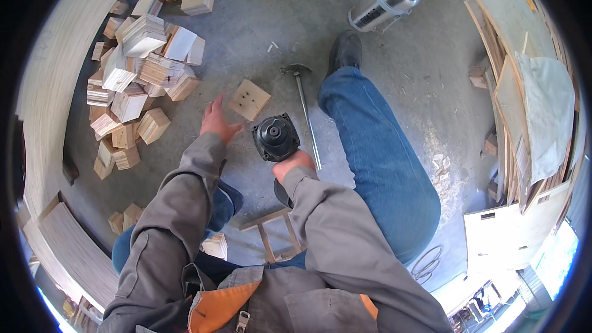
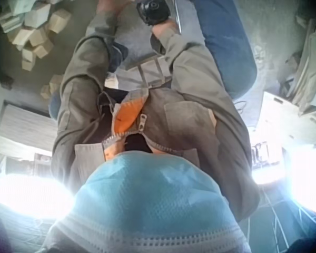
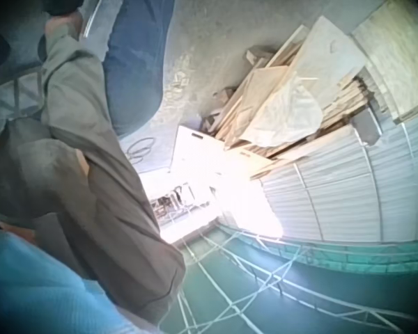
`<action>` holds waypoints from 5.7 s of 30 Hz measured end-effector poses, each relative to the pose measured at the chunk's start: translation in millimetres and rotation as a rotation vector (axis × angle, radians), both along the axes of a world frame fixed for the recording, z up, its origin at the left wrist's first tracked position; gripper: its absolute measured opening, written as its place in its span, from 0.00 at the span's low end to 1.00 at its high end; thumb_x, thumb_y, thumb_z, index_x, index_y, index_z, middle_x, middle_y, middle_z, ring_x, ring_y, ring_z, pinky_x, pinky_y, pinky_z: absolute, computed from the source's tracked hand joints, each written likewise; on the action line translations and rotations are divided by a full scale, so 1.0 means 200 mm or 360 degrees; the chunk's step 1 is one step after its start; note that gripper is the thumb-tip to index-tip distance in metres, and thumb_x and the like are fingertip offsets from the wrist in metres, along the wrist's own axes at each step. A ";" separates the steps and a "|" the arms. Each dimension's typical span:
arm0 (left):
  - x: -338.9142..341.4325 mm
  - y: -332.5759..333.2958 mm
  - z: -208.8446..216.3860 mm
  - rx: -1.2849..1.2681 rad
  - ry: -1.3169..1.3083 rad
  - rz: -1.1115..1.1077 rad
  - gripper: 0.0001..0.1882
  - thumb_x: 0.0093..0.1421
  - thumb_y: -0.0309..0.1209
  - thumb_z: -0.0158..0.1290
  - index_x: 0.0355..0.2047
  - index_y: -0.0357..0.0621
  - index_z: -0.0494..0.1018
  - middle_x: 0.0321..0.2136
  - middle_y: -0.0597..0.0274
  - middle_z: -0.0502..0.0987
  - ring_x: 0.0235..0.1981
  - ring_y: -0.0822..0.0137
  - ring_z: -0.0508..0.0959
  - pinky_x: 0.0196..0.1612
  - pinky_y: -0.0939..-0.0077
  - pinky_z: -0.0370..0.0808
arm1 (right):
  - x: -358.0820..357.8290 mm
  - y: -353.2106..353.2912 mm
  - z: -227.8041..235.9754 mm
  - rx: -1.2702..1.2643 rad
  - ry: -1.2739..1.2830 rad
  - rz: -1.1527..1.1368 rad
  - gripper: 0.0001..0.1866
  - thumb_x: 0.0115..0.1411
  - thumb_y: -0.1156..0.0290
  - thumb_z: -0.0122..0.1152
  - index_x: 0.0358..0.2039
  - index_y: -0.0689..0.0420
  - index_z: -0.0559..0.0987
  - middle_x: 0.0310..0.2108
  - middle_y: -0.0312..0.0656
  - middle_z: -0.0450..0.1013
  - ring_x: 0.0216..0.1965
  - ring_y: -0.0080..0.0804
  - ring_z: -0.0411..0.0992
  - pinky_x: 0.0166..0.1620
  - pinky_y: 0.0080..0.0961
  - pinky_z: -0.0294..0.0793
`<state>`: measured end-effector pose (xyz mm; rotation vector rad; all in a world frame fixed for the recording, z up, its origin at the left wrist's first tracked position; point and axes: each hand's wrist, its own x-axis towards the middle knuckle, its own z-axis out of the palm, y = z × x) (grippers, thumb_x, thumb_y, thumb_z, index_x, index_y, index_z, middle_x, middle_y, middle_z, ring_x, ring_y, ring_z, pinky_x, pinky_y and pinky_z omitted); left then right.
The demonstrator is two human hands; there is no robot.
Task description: The person sits on the floor and repeatedly picks up small wooden blocks, places them on a small wooden stand, and uses a nail gun to drive nails into them. The person occasionally uses a hammer to tap the blocks. Finished blocks are placed in a pile.
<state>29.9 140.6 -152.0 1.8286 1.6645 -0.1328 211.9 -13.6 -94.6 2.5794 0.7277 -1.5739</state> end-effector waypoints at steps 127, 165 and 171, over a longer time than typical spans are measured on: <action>0.24 -0.04 0.10 0.0254 0.0033 -0.0354 0.42 0.46 0.40 0.71 0.61 0.49 0.65 0.59 0.57 0.67 0.60 0.50 0.70 0.58 0.54 0.72 | 0.12 -0.10 -0.06 0.0031 0.0056 -0.0186 0.23 0.48 0.71 0.65 0.48 0.54 0.82 0.47 0.50 0.81 0.52 0.45 0.78 0.56 0.30 0.75; -0.03 0.01 -0.33 -0.1028 -0.0950 0.1112 0.16 0.63 0.40 0.53 0.45 0.44 0.77 0.26 0.75 0.64 0.27 0.76 0.64 0.31 0.75 0.63 | 0.13 -0.11 -0.09 0.0020 0.0065 -0.0125 0.23 0.47 0.71 0.66 0.47 0.54 0.82 0.47 0.46 0.82 0.52 0.41 0.79 0.56 0.29 0.75; -0.08 0.00 -0.35 -0.0714 -0.0873 0.0897 0.14 0.63 0.39 0.54 0.41 0.42 0.79 0.30 0.70 0.74 0.31 0.74 0.71 0.32 0.73 0.67 | 0.11 -0.11 -0.10 0.0033 0.0052 -0.0092 0.23 0.47 0.71 0.67 0.47 0.54 0.83 0.46 0.46 0.82 0.51 0.40 0.79 0.55 0.29 0.76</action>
